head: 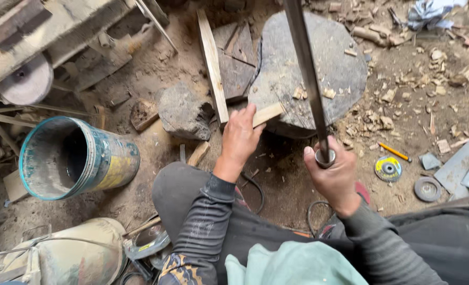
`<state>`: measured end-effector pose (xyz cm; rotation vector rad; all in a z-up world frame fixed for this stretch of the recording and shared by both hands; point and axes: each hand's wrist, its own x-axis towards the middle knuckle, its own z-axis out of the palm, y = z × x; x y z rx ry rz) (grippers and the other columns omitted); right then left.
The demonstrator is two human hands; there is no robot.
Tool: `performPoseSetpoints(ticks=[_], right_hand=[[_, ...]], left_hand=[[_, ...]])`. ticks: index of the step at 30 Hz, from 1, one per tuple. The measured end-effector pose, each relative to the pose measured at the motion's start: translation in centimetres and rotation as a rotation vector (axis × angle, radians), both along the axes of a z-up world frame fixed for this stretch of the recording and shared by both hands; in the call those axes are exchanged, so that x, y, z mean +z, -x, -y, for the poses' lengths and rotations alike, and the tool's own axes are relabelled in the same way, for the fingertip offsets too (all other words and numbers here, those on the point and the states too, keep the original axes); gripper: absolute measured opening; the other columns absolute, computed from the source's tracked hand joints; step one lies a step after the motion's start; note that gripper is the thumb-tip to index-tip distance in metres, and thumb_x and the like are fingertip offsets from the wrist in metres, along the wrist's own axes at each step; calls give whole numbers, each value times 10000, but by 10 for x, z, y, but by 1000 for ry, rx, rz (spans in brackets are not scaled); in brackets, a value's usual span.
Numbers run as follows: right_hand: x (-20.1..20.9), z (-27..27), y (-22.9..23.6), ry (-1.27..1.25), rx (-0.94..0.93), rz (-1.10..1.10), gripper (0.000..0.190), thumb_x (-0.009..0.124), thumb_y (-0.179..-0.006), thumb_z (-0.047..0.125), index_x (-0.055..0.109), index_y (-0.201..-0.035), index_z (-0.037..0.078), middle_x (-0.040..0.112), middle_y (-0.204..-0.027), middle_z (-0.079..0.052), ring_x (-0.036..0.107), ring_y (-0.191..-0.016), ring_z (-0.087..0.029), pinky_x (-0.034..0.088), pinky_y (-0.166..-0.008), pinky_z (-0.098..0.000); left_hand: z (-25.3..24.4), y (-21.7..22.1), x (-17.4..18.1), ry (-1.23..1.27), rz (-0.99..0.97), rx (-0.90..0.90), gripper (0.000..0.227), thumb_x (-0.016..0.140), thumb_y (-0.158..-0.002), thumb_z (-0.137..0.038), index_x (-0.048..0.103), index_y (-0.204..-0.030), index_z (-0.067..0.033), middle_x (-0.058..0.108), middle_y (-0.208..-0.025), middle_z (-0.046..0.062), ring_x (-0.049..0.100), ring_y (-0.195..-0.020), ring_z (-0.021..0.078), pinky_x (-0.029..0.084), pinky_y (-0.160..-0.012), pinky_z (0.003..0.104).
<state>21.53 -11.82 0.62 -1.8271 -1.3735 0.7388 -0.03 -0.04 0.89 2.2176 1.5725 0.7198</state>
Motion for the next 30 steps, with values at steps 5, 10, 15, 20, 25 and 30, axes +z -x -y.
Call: performPoseSetpoints(ticks=[5, 10, 15, 20, 25, 30], right_hand=[[-57, -24, 5, 162, 71, 217, 238, 720, -874, 240, 697, -897, 4, 680, -773, -163, 681, -713, -347, 502, -671, -424], [-24, -17, -2, 182, 74, -84, 324, 704, -787, 266, 649, -983, 13, 676, -643, -101, 661, -588, -217, 525, -599, -379], [-24, 5, -5, 15, 56, -121, 362, 705, -914, 308, 589, -808, -17, 562, -604, -154, 510, -561, -287, 435, -569, -416], [-80, -12, -4, 13, 105, 137, 242, 734, -858, 215, 633, -859, -5, 631, -735, -134, 604, -618, -262, 482, -617, -378], [-63, -2, -13, 348, 46, -181, 201, 699, -837, 200, 645, -832, 7, 647, -653, -77, 594, -581, -175, 485, -556, -350], [2, -4, -8, 71, 66, -145, 249, 722, -856, 249, 657, -978, 42, 584, -572, -25, 508, -506, -121, 418, -503, -325]], left_hand=[[4, -2, 4, -53, 29, -7, 422, 838, -806, -154, 552, -1097, -49, 663, -956, 149, 603, -913, 366, 535, -824, 485], [4, 3, 2, -18, 2, 1, 467, 832, -772, -130, 558, -1138, -37, 664, -957, 154, 612, -901, 359, 532, -834, 485], [9, 5, -8, -19, 13, 1, 460, 846, -788, -130, 553, -1127, -28, 665, -951, 180, 605, -916, 405, 514, -819, 496], [4, 8, -5, -49, 71, 21, 457, 843, -778, -110, 573, -1143, -57, 654, -948, 207, 622, -929, 440, 528, -802, 507], [18, 16, -12, 4, 48, -9, 478, 828, -780, -93, 545, -1162, -37, 669, -963, 208, 629, -948, 454, 510, -804, 533], [0, 12, -14, -41, 25, -10, 498, 811, -756, -72, 537, -1170, -31, 652, -941, 202, 624, -890, 433, 512, -808, 524]])
